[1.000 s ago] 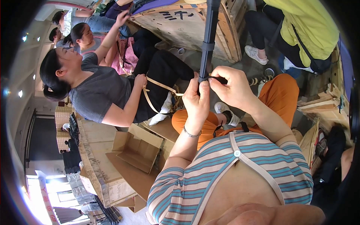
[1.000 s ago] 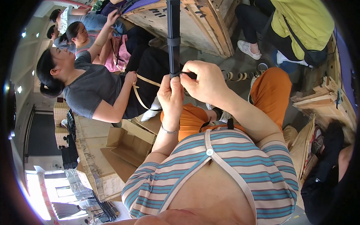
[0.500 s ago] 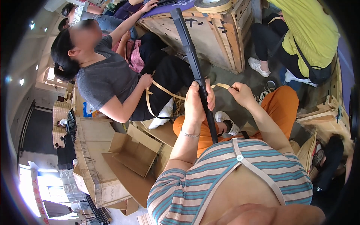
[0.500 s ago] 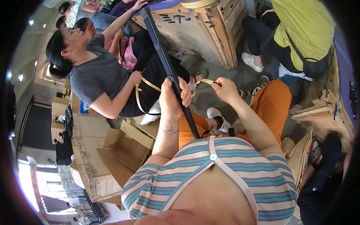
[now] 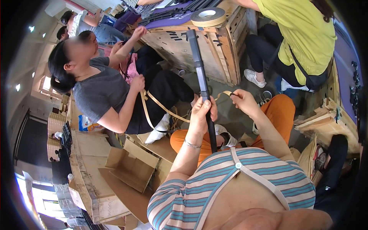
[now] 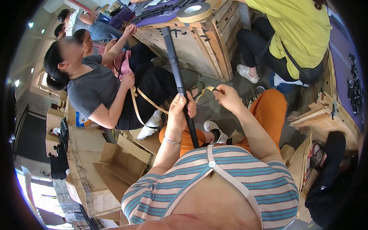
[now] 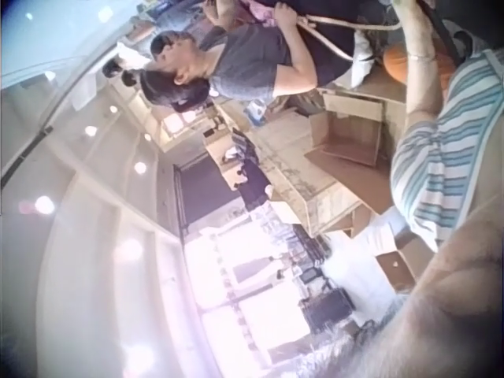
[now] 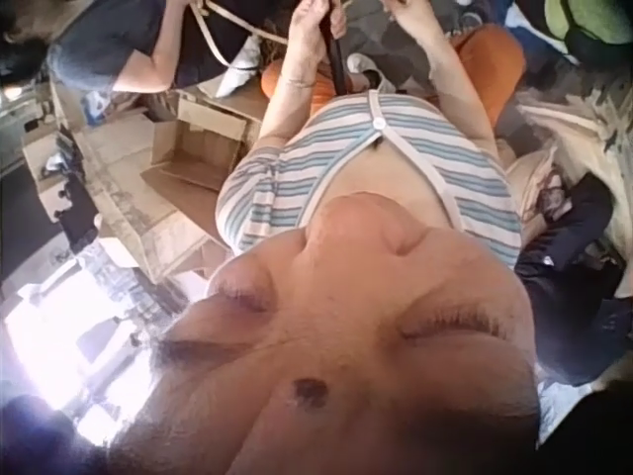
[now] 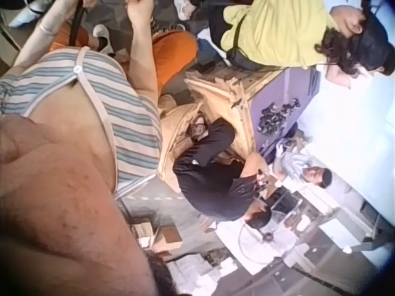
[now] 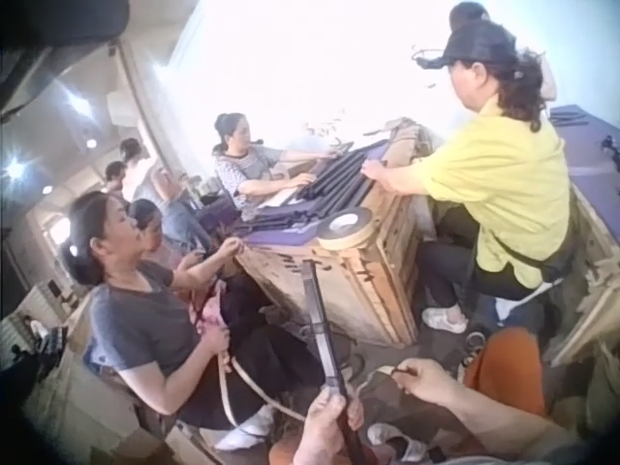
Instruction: The recorder is applying tape to secure components on long black bars while seated in a workshop.
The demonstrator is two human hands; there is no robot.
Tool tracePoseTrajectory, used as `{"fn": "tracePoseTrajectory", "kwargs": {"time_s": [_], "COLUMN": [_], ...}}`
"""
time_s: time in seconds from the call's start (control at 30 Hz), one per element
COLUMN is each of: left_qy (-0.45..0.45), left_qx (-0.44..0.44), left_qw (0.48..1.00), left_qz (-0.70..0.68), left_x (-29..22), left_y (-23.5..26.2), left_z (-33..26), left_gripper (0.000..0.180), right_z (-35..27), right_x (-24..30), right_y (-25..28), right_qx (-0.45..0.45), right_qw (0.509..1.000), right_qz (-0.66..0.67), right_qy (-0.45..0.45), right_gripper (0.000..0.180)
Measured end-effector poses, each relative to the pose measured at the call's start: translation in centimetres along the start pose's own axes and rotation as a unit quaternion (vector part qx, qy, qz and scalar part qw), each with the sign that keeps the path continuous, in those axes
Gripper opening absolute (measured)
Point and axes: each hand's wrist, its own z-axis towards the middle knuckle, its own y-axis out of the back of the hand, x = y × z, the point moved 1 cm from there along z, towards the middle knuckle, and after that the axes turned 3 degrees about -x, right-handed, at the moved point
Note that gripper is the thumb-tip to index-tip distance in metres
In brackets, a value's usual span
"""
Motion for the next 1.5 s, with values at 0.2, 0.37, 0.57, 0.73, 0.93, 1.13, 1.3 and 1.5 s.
{"fn": "tracePoseTrajectory", "kwargs": {"time_s": [0.2, 0.37, 0.57, 0.73, 0.93, 1.13, 1.3, 1.5], "left_qy": [0.136, 0.069, 0.042, 0.050, 0.068, 0.094, 0.114, 0.105], "left_qx": [0.010, -0.110, -0.092, -0.091, -0.064, -0.007, -0.013, -0.014], "left_qw": [0.991, 0.982, 0.992, 0.992, 0.995, 0.995, 0.993, 0.994], "left_qz": [0.009, 0.137, 0.071, 0.070, 0.018, -0.036, -0.042, -0.041], "left_x": [4.8, 3.1, 1.7, 1.3, 2.2, 3.2, 3.2, 2.9], "left_y": [2.3, 1.6, 2.1, 1.6, 1.0, 0.2, 0.3, 0.3], "left_z": [-4.6, -1.4, 1.3, 1.0, -1.0, -3.3, -3.4, -3.3], "left_gripper": [0.013, 0.007, 0.008, 0.007, 0.007, 0.023, 0.025, 0.025], "right_z": [-1.3, -3.4, -4.2, -4.3, -4.2, -2.7, -3.1, -3.4], "right_x": [1.7, 3.7, 5.0, 5.6, 8.0, 7.3, 7.2, 7.1], "right_y": [1.7, 0.2, -1.1, -1.3, -1.6, -0.9, -1.9, -2.4], "right_qx": [0.040, 0.162, 0.196, 0.184, 0.242, 0.179, 0.165, 0.153], "right_qw": [0.998, 0.986, 0.980, 0.965, 0.951, 0.975, 0.977, 0.979], "right_qz": [0.050, 0.044, 0.017, 0.067, 0.179, 0.042, -0.008, -0.021], "right_qy": [-0.021, 0.026, -0.028, 0.175, 0.066, 0.126, 0.132, 0.136], "right_gripper": [0.011, 0.014, 0.011, 0.010, 0.012, 0.012, 0.014, 0.014]}}
